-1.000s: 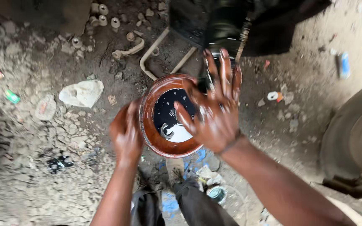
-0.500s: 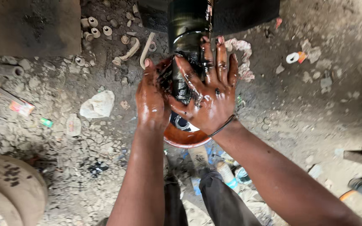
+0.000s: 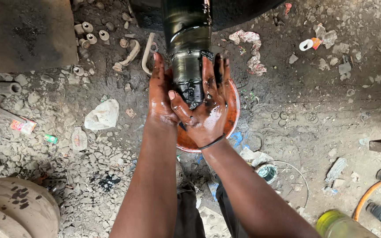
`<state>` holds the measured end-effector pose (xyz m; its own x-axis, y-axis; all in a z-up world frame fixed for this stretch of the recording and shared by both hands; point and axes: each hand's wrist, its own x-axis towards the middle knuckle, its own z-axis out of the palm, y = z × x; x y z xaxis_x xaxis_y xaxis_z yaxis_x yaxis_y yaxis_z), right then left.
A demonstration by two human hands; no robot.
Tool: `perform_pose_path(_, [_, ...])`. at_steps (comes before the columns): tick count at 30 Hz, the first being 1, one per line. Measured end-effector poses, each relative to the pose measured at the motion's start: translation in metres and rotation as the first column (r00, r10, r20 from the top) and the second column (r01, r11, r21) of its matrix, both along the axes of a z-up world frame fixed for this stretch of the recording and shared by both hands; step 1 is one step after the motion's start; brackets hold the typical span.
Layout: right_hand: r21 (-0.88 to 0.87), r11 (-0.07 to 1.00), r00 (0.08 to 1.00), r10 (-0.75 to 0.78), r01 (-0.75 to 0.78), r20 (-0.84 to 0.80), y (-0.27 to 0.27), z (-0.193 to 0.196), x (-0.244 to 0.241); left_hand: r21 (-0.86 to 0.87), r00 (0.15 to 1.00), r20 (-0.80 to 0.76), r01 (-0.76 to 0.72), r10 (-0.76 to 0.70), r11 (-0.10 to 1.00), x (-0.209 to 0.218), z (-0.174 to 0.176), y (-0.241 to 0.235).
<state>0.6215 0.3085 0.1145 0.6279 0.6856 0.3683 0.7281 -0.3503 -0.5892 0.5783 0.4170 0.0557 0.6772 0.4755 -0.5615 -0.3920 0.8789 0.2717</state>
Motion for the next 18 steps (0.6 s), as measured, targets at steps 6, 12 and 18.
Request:
perform_pose_path(6, [0.126, 0.978, 0.788, -0.055, 0.166, -0.613, 0.008, -0.001, -0.014, 0.04, 0.999, -0.028, -0.039, 0.04, 0.998, 0.016, -0.02, 0.011])
perform_pose_path(12, [0.36, 0.84, 0.315, 0.241, 0.407, -0.918, 0.009, -0.016, -0.009, 0.117, 0.967, 0.238, 0.067, -0.094, 0.991, 0.023, -0.016, 0.011])
perform_pose_path(18, [0.281, 0.765, -0.482, 0.599, 0.579, -0.639, 0.001, -0.044, 0.018, 0.038, 0.998, -0.03, -0.054, 0.055, 0.998, 0.004, -0.009, 0.029])
